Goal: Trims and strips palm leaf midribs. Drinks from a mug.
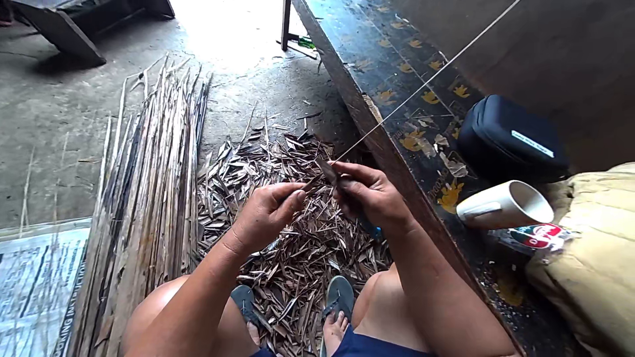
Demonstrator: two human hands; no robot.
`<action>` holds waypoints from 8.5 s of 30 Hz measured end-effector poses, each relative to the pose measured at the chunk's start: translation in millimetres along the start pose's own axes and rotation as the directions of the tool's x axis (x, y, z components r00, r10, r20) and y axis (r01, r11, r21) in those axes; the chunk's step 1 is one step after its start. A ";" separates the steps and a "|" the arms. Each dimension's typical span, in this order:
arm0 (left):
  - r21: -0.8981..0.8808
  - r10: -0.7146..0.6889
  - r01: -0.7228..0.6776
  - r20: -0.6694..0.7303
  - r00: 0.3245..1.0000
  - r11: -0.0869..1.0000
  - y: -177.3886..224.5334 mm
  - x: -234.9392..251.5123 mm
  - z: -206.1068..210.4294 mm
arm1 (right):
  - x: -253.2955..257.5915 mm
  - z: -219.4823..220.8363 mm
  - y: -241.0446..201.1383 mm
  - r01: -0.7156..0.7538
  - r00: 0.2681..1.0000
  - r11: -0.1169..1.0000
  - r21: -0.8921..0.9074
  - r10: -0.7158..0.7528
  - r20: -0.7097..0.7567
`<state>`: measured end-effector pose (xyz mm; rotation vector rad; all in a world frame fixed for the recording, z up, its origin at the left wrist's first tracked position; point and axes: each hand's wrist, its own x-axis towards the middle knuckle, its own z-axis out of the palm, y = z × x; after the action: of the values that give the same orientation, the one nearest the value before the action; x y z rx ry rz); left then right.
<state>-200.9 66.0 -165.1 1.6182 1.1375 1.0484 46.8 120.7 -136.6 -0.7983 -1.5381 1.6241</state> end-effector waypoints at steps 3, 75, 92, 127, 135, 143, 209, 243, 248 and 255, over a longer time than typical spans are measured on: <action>0.011 0.002 -0.003 0.019 1.000 1.000 -2.3 -0.8 -2.0 | -0.1 -14.5 -7.8 0.097 0.986 0.995 -0.031 -0.101 -0.135; -0.430 -0.073 0.230 0.352 0.933 0.873 3.8 -0.1 -20.3 | -2.1 -22.8 -8.5 0.288 0.956 0.936 -0.205 -0.295 -0.005; -0.099 0.047 -0.036 0.120 0.992 0.994 1.5 -2.9 -6.6 | -2.6 0.9 0.0 0.018 0.996 1.000 0.015 -0.020 0.087; -0.113 -0.026 0.025 -0.010 1.000 0.993 3.5 -4.2 -6.5 | -4.0 2.1 -7.5 0.052 0.998 0.996 -0.066 -0.049 0.040; -0.039 -0.015 0.016 0.020 1.000 0.999 0.0 -4.4 -8.2 | -6.5 -25.0 -23.0 0.176 0.959 0.979 -0.098 -0.194 -0.206; -0.041 0.000 0.000 0.022 1.000 0.999 4.5 -3.7 -5.8 | -3.0 -2.5 -8.0 0.017 0.999 1.000 0.003 -0.017 -0.030; 0.001 -0.139 0.148 0.349 0.927 0.989 -7.2 -5.0 -28.6 | -2.8 -43.5 -18.6 0.130 0.948 0.982 0.135 -0.083 -0.307; 0.070 -0.289 0.282 0.322 0.901 0.957 -17.8 -26.0 -53.4 | 7.3 -52.6 -17.1 0.020 0.943 0.956 0.294 0.080 -0.324; 0.077 -0.344 0.339 0.345 0.873 0.938 -15.3 -25.1 -48.5 | 4.1 -81.2 -17.4 0.174 0.884 0.892 0.417 0.044 -0.465; 0.102 -0.287 0.270 0.229 0.930 0.957 -13.6 -17.6 -45.3 | 7.9 -60.4 -10.0 -0.010 0.932 0.952 0.306 0.120 -0.342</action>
<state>-250.8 60.1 -168.8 1.5336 1.2043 0.6161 94.7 159.4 -131.3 -0.9222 -0.9903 1.6043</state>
